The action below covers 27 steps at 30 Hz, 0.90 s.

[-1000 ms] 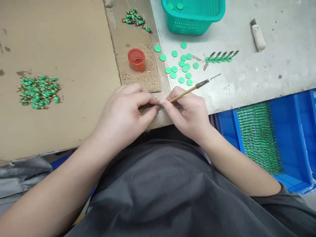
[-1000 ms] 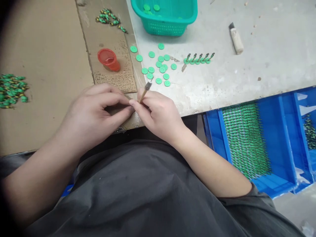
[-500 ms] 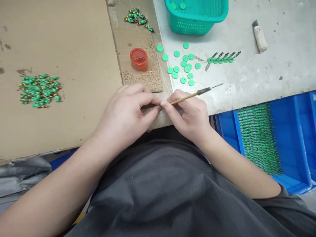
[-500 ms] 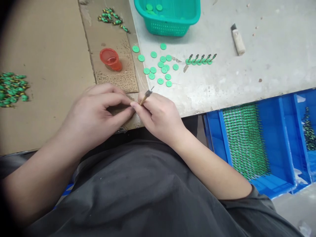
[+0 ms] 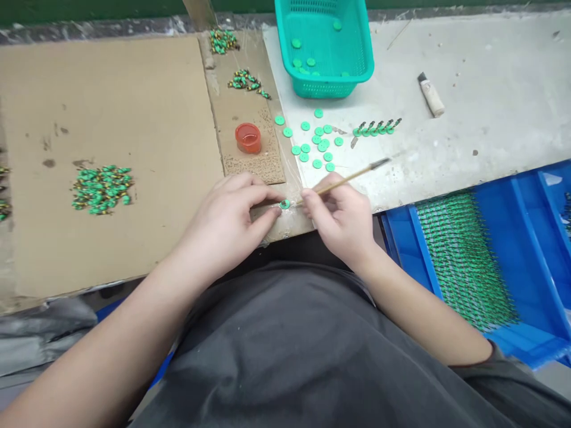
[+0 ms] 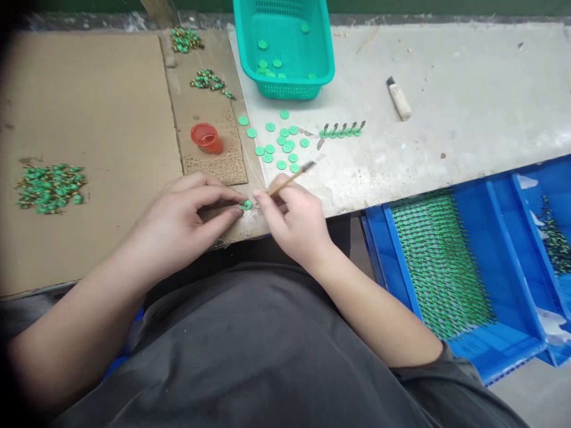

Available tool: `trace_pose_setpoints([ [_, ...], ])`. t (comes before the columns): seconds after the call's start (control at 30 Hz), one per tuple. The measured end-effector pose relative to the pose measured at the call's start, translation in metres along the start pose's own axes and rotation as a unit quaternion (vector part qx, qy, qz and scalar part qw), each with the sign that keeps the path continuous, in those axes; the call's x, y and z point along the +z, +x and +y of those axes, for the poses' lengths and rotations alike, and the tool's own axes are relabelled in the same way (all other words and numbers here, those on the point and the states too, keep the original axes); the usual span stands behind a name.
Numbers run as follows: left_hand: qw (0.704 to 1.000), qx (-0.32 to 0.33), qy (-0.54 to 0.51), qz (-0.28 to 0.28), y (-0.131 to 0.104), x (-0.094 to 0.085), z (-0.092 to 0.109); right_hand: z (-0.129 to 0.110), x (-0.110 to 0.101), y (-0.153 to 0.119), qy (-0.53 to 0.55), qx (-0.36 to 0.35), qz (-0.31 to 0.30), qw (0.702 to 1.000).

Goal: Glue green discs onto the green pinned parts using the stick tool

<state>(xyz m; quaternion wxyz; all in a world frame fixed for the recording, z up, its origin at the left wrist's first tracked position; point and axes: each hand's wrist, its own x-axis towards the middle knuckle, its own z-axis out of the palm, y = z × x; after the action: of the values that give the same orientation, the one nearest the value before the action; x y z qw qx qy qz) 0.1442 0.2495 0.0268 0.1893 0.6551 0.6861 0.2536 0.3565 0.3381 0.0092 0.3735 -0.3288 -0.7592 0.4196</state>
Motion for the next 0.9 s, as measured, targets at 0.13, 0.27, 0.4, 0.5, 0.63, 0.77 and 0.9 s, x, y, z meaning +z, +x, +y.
trace_pose_setpoints([
  [0.13,1.000,-0.018,-0.004,-0.012,-0.003,-0.006,0.002,-0.002,-0.028,-0.018,0.002,0.037,0.078,0.996],
  [0.27,0.999,-0.002,0.013,0.030,-0.006,-0.006,0.012,-0.001,-0.054,-0.035,-0.034,0.055,0.086,0.994],
  [0.4,0.999,0.000,0.005,0.048,0.007,-0.008,0.022,0.002,-0.066,-0.045,-0.008,0.075,0.089,0.993],
  [0.5,0.999,-0.006,-0.008,0.041,0.045,-0.012,0.034,0.008,-0.072,-0.045,0.016,0.075,0.099,0.992],
  [0.63,1.000,0.007,0.017,0.011,0.119,-0.006,0.055,0.015,-0.081,-0.044,0.018,0.083,0.115,0.990],
  [0.77,0.998,0.048,0.040,-0.010,0.166,0.008,0.069,0.019,-0.090,-0.047,0.014,0.081,0.116,0.990],
  [0.9,0.991,0.119,0.051,-0.017,0.181,0.019,0.083,0.022,-0.097,-0.050,0.023,0.072,0.129,0.989],
])
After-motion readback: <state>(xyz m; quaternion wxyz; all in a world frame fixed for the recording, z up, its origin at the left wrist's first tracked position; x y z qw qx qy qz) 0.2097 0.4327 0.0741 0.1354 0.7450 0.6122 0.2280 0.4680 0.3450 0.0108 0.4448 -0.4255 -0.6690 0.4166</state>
